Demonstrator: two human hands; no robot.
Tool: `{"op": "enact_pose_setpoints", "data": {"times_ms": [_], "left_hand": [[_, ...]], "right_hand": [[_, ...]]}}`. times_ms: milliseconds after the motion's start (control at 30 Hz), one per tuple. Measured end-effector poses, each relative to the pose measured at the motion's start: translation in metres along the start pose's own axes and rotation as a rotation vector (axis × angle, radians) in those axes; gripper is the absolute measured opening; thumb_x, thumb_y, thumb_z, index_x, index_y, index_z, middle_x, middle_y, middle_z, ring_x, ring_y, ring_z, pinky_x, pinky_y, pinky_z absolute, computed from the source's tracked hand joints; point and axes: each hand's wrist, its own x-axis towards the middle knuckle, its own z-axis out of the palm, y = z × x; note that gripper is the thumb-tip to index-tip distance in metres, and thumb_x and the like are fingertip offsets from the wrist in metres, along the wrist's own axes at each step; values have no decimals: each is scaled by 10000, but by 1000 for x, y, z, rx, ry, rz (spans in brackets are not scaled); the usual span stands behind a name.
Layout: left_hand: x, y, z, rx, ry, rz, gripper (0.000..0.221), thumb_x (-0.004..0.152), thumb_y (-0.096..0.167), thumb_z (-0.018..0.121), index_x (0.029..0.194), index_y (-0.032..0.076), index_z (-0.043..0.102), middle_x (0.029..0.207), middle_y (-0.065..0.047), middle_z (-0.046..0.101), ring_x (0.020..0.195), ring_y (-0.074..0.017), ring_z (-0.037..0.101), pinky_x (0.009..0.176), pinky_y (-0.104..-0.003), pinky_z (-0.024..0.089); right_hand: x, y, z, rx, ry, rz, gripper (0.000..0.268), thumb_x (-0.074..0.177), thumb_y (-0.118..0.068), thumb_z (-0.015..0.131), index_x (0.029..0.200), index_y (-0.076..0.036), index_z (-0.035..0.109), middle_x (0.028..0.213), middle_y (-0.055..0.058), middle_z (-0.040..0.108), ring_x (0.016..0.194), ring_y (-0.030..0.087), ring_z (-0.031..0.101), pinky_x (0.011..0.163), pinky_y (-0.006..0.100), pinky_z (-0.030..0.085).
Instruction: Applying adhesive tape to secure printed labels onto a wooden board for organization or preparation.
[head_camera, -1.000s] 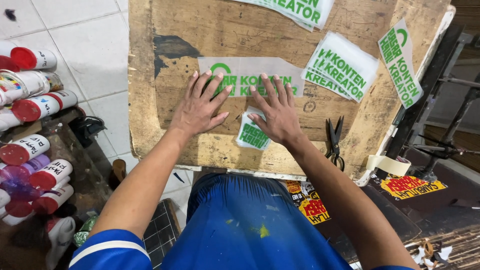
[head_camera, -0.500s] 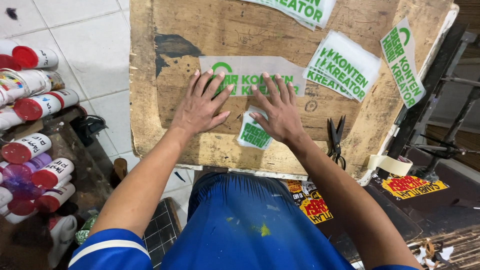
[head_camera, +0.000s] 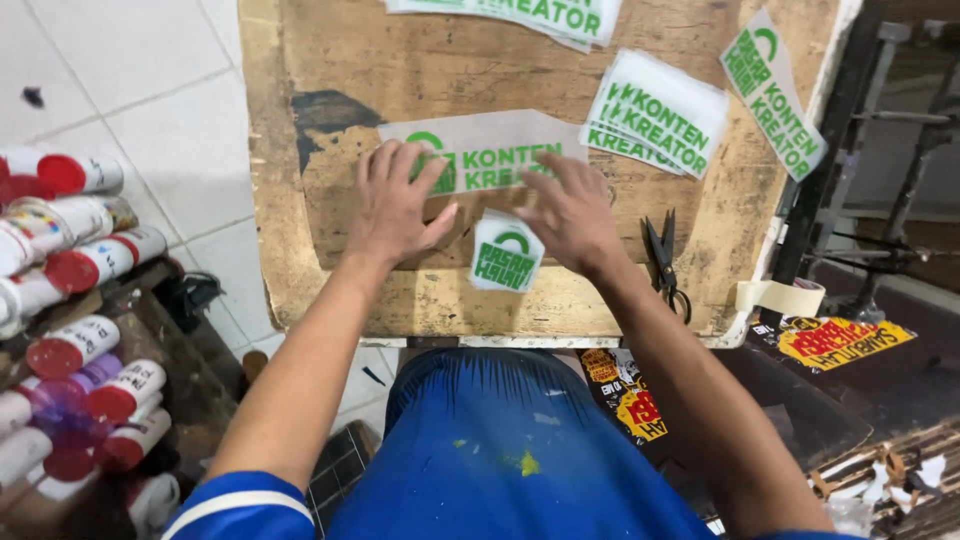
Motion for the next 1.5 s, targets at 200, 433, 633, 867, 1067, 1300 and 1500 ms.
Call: {"op": "enact_pose_setpoints", "data": {"times_ms": [200,433,633,867,1067,1300,1500], "left_hand": [[-26,39,-43,-101,192,-168,501,887,477,710,1226,110,675,1189,-97,574,1117,-322,568,976,-498,464],[-53,127,-20,-309,89,-211,418,883,244,735,1268,101,654,1219,-113,587,1107,-333,613,946,-494,466],[-14,239,13,-531,-9,-215,324,881,149,716,1195,74,680,1120,-97,608,1028,-336,637,900,-460,501],[66,384,76,-729,-100,-531,117,959,243,667,993,144,719,793,-64,666,755,-246,690,664,-356,561],[93,460,124,-760,-246,-769,247,953,222,530,1168,125,603,974,-123,682,890,-304,654,775,-442,539],[104,535,168,-291,-675,-220,720,753,419,843,1288,77,504,1101,-175,605,1058,-419,644,847,-606,559],[102,539,157,-525,-715,-649,415,904,324,647,1281,188,541,1053,-70,658,1049,-278,696,871,-463,579]], "right_hand": [[-197,124,38,78,409,692,164,1013,-196,626,1100,-81,703,857,150,585,895,365,593,813,505,466],[-252,105,52,222,157,758,490,816,-345,774,1173,-45,621,992,194,619,987,388,631,865,500,508],[-239,91,15,135,-86,847,690,626,-377,847,1154,1,613,1003,198,628,965,397,676,837,514,561],[-263,153,20,224,-143,781,585,679,-448,803,1027,-23,600,906,185,646,924,416,702,754,522,585],[-387,199,-13,1372,87,888,347,783,-198,796,1017,-63,579,909,67,611,927,232,621,836,361,536],[-532,242,2,1364,282,976,423,753,-149,925,988,-31,593,770,42,570,781,176,596,707,305,478],[-546,243,25,1410,340,978,376,783,-137,919,956,-48,598,734,28,551,722,146,555,650,275,440]]}}
